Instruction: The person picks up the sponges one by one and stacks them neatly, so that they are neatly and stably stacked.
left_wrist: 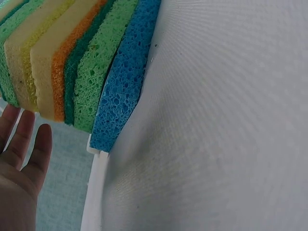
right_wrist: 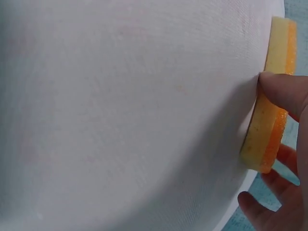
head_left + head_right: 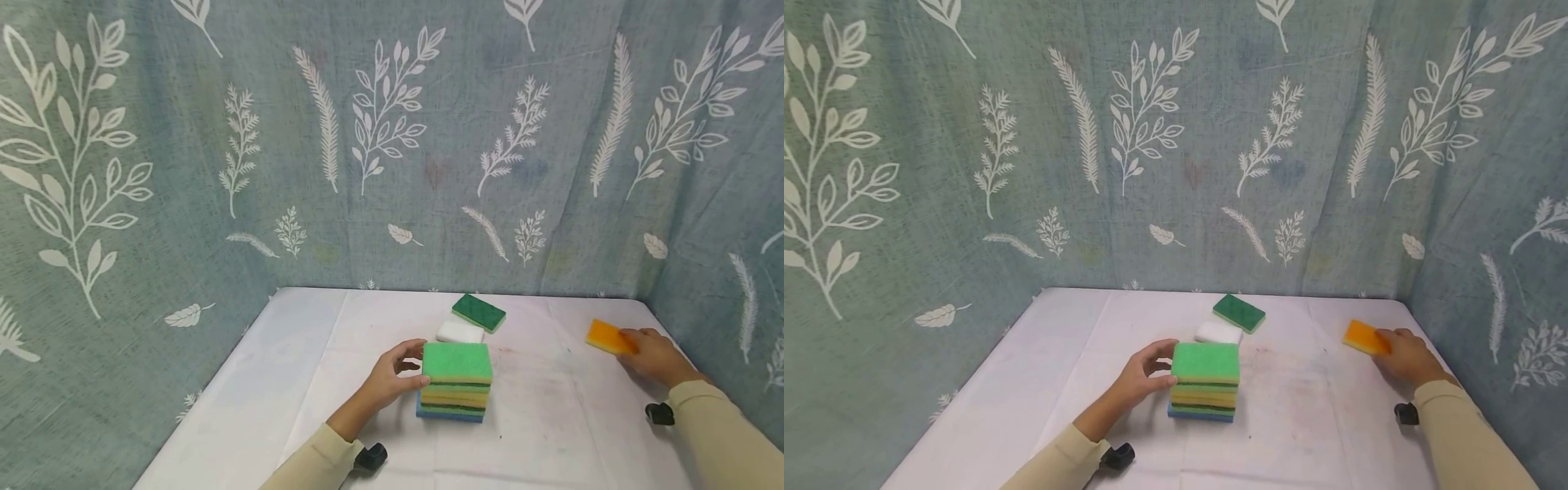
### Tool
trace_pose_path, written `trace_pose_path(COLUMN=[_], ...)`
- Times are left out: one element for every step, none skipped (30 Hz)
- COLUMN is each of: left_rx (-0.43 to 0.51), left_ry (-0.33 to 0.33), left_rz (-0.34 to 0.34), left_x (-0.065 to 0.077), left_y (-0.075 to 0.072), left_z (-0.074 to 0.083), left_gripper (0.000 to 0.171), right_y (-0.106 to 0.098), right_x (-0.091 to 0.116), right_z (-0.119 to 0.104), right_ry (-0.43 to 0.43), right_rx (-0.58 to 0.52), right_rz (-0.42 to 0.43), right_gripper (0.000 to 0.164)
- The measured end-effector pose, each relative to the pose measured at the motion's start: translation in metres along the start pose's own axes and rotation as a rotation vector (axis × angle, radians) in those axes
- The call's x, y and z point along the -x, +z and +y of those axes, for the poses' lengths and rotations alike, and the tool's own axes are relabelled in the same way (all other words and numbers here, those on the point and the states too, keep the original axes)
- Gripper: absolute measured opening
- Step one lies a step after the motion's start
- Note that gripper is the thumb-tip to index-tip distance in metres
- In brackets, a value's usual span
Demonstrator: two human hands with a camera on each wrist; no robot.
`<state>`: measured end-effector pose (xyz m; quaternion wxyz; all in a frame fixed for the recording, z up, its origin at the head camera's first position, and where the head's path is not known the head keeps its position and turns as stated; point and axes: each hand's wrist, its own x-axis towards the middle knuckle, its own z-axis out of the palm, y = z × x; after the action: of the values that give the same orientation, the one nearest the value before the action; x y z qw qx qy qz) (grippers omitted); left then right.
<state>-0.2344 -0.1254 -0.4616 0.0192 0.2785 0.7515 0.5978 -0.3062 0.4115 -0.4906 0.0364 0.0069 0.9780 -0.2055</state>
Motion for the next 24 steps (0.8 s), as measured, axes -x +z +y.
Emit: trace_pose_path(left_rx=[0.002, 0.003, 0.001, 0.000, -0.001, -0.002, -0.004, -0.004, -0.003, -0.004, -0.005, -0.005, -0.006, -0.005, -0.005, -0.006, -0.005, -0.003, -0.003, -0.001, -0.003, -0.002, -0.004, -0.008], left_ry=[-0.001, -0.002, -0.004, -0.005, -0.007, -0.006, -0.006, -0.003, -0.001, 0.001, 0.003, 0.004, 0.004, 0.003, 0.001, -0.002, -0.004, -0.008, -0.010, -0.012, -0.014, -0.015, -0.016, -0.017], left_rz=[0.002, 0.003, 0.005, 0.005, 0.004, 0.004, 0.003, 0.002, 0.002, 0.002, 0.002, 0.003, 0.003, 0.004, 0.005, 0.005, 0.005, 0.005, 0.005, 0.005, 0.004, 0.004, 0.004, 0.003], left_x=[0.000, 0.000, 0.000, -0.001, -0.001, -0.001, -0.001, -0.001, -0.001, -0.001, 0.000, 0.000, 0.000, 0.000, 0.000, 0.000, 0.000, 0.000, 0.000, 0.000, 0.000, 0.000, 0.000, 0.000], left_y=[0.000, 0.000, 0.000, 0.001, 0.001, 0.001, 0.001, 0.000, 0.000, 0.000, 0.000, -0.001, -0.001, -0.001, -0.001, -0.001, -0.001, -0.001, 0.000, 0.000, 0.000, 0.000, 0.001, 0.001], left_z=[0.000, 0.000, -0.001, -0.001, -0.001, -0.001, 0.000, 0.000, 0.000, 0.001, 0.001, 0.002, 0.002, 0.002, 0.003, 0.003, 0.003, 0.003, 0.003, 0.003, 0.003, 0.003, 0.003, 0.003], left_gripper=[0.061, 0.061, 0.061, 0.061, 0.061, 0.061, 0.061, 0.061, 0.061, 0.061, 0.061, 0.061, 0.061, 0.061, 0.061, 0.061, 0.062, 0.062, 0.062, 0.062, 0.062, 0.062, 0.062, 0.062], right_y=[0.000, 0.000, 0.001, 0.001, 0.002, 0.002, 0.002, 0.002, 0.002, 0.001, 0.001, 0.000, 0.000, 0.000, 0.000, 0.001, 0.001, 0.002, 0.003, 0.003, 0.004, 0.004, 0.005, 0.005], right_x=[-0.001, -0.001, -0.002, -0.002, -0.002, -0.001, -0.001, 0.000, 0.002, 0.004, 0.005, 0.007, 0.008, 0.009, 0.010, 0.010, 0.011, 0.011, 0.012, 0.012, 0.013, 0.013, 0.014, 0.015], right_z=[0.001, 0.002, 0.004, 0.005, 0.006, 0.007, 0.007, 0.007, 0.007, 0.006, 0.004, 0.004, 0.003, 0.002, 0.002, 0.002, 0.002, 0.002, 0.002, 0.003, 0.003, 0.004, 0.004, 0.004], right_ry=[-0.003, -0.008, -0.010, -0.016, -0.022, -0.024, -0.028, -0.031, -0.030, -0.032, -0.032, -0.032, -0.033, -0.033, -0.035, -0.036, -0.034, -0.034, -0.034, -0.038, -0.042, -0.046, -0.048, -0.055], right_rx=[0.000, 0.002, 0.005, 0.010, 0.013, 0.012, 0.011, 0.006, 0.000, -0.005, -0.012, -0.015, -0.017, -0.020, -0.024, -0.023, -0.030, -0.033, -0.035, -0.037, -0.036, -0.031, -0.029, -0.020], right_rz=[0.007, 0.018, 0.031, 0.046, 0.063, 0.075, 0.091, 0.100, 0.108, 0.113, 0.116, 0.120, 0.125, 0.127, 0.129, 0.129, 0.125, 0.120, 0.117, 0.113, 0.112, 0.112, 0.111, 0.116], right_gripper=[0.074, 0.074, 0.074, 0.074, 0.075, 0.075, 0.075, 0.075, 0.075, 0.075, 0.076, 0.076, 0.076, 0.076, 0.077, 0.077, 0.078, 0.079, 0.079, 0.079, 0.080, 0.080, 0.080, 0.079])
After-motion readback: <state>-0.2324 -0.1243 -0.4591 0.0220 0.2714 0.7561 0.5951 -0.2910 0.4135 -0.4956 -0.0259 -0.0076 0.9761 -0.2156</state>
